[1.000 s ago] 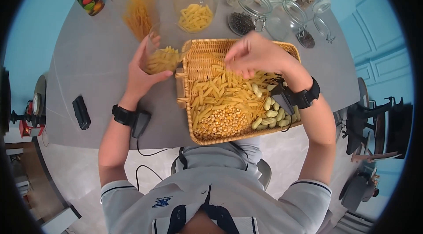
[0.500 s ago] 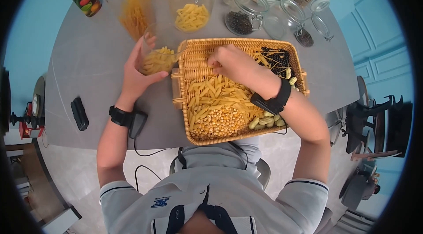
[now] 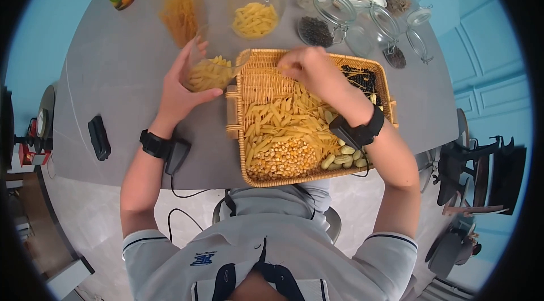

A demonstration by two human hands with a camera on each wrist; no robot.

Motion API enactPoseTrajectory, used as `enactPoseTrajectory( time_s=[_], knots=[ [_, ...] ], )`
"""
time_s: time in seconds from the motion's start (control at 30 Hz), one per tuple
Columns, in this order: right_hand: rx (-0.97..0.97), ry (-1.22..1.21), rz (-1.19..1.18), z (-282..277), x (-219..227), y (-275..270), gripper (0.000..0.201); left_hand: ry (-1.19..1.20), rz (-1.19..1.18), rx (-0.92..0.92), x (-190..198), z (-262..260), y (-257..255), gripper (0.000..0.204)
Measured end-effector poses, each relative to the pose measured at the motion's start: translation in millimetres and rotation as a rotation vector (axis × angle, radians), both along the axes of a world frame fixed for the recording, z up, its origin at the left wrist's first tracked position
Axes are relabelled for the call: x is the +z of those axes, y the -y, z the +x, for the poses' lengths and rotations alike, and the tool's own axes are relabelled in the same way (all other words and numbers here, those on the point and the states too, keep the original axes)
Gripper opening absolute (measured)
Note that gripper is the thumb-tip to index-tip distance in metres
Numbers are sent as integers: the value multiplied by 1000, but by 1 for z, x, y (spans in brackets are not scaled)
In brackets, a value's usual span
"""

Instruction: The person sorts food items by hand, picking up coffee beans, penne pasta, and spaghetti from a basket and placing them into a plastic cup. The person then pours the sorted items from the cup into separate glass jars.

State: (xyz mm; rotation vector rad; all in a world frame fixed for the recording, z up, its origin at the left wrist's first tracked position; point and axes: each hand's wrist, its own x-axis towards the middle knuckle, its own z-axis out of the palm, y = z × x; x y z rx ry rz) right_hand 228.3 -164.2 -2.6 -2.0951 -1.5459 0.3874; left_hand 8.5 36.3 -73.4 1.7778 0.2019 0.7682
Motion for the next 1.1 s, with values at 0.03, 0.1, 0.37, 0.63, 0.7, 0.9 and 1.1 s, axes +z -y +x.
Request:
enactPoseTrajectory(
  time_s=[0.03,0.1,0.37,0.63,0.7,0.9,1.1],
  knots=[
    [-4,50,22,1,3,-3,14,4,-6,-6,0,0,0,103],
    [-16,152,69,3,6,-6,13,-1,-7,-5,1,0,-1,103],
    [141,764,-67,-6,-26,-6,18,-1,-19,-11,0,0,0,103],
    [87,594,218,-12,0,-9,13,-8,-26,-14,2,-1,0,103],
    [11,305,350,-22,26,-17,14,-8,-32,-16,2,-1,0,103],
    [77,7,388,-51,51,-45,24,2,-44,-28,2,0,1,103],
    [35,-441,352,-29,50,-29,27,1,-29,-43,1,0,1,105]
  ],
)
